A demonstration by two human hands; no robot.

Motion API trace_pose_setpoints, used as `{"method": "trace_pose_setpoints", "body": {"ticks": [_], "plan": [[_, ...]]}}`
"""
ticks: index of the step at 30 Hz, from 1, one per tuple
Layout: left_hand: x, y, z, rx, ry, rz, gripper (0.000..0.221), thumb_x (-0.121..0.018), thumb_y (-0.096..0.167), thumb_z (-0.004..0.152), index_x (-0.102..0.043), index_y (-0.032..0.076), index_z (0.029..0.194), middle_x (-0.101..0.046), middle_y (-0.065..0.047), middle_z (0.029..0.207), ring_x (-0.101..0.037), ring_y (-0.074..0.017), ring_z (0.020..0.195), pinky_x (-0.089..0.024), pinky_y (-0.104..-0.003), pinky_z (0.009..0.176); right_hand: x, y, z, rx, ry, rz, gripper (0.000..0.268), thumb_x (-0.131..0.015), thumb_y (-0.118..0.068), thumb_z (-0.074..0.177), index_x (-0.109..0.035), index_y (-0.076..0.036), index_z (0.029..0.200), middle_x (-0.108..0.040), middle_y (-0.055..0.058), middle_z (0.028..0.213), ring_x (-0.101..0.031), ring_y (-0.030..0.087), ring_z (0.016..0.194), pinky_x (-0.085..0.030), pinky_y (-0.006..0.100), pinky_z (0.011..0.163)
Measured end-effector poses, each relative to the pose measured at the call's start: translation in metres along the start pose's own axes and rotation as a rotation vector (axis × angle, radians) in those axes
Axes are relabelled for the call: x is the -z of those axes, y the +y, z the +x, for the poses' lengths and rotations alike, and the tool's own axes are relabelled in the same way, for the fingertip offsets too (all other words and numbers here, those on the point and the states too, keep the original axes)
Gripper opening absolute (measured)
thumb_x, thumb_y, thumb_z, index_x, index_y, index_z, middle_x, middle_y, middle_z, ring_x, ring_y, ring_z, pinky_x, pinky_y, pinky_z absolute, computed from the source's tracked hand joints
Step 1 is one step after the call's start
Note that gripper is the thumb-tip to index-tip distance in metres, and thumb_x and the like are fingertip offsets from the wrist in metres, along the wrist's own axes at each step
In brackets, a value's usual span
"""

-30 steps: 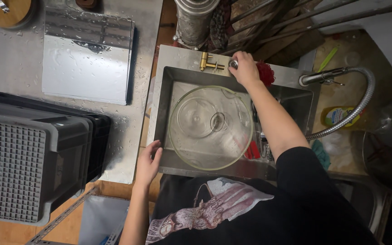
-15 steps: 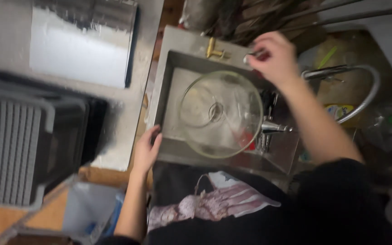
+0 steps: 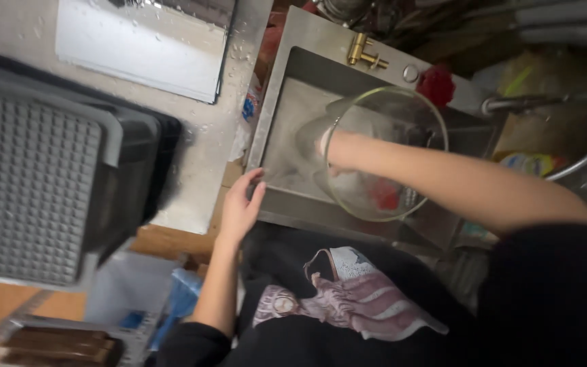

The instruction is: Wash a large glass container and its components in a sink.

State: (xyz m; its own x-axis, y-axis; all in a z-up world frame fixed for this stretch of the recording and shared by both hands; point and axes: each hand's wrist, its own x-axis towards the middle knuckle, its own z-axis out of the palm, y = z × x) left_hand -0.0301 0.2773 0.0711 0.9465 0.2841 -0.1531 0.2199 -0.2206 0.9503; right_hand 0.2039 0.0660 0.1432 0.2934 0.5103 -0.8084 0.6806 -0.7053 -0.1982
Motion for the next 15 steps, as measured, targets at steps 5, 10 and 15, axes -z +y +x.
{"method": "trace_pose_setpoints", "body": {"ticks": [5,10,15], "plan": [[-0.001,-0.016,0.019,-0.167,0.058,0.31,0.025,-0.067,0.016,0.098,-0.07,0.006,0.121,-0.073,-0.015,0.118,-0.066,-0.0313,0.115,-0.047,-0.039,0.104,-0.002,-0.012,0.025,-0.031,0.018,0.042,0.029,-0.082,-0.024,0.073,-0.073,-0.008,0.096,-0.073,0.016,0.095,-0.069,0.037,0.092,-0.057,0.049,0.08],[-0.029,-0.05,0.052,-0.28,0.026,0.522,0.034,-0.07,0.017,0.087,-0.068,0.012,0.121,-0.064,-0.011,0.132,-0.054,-0.0342,0.129,-0.036,-0.052,0.113,0.003,-0.005,0.045,-0.012,0.009,0.025,0.025,-0.08,-0.022,0.074,-0.074,-0.007,0.093,-0.073,0.017,0.092,-0.07,0.036,0.089,-0.058,0.048,0.078],[-0.05,-0.074,0.077,-0.341,-0.007,0.778,0.06,-0.074,0.022,0.081,-0.058,0.011,0.138,-0.044,-0.016,0.153,-0.037,-0.0435,0.144,-0.027,-0.066,0.115,0.01,-0.003,0.066,0.079,-0.038,-0.04,0.022,-0.077,-0.02,0.074,-0.075,-0.006,0.091,-0.074,0.017,0.089,-0.07,0.035,0.085,-0.058,0.048,0.076]]}}
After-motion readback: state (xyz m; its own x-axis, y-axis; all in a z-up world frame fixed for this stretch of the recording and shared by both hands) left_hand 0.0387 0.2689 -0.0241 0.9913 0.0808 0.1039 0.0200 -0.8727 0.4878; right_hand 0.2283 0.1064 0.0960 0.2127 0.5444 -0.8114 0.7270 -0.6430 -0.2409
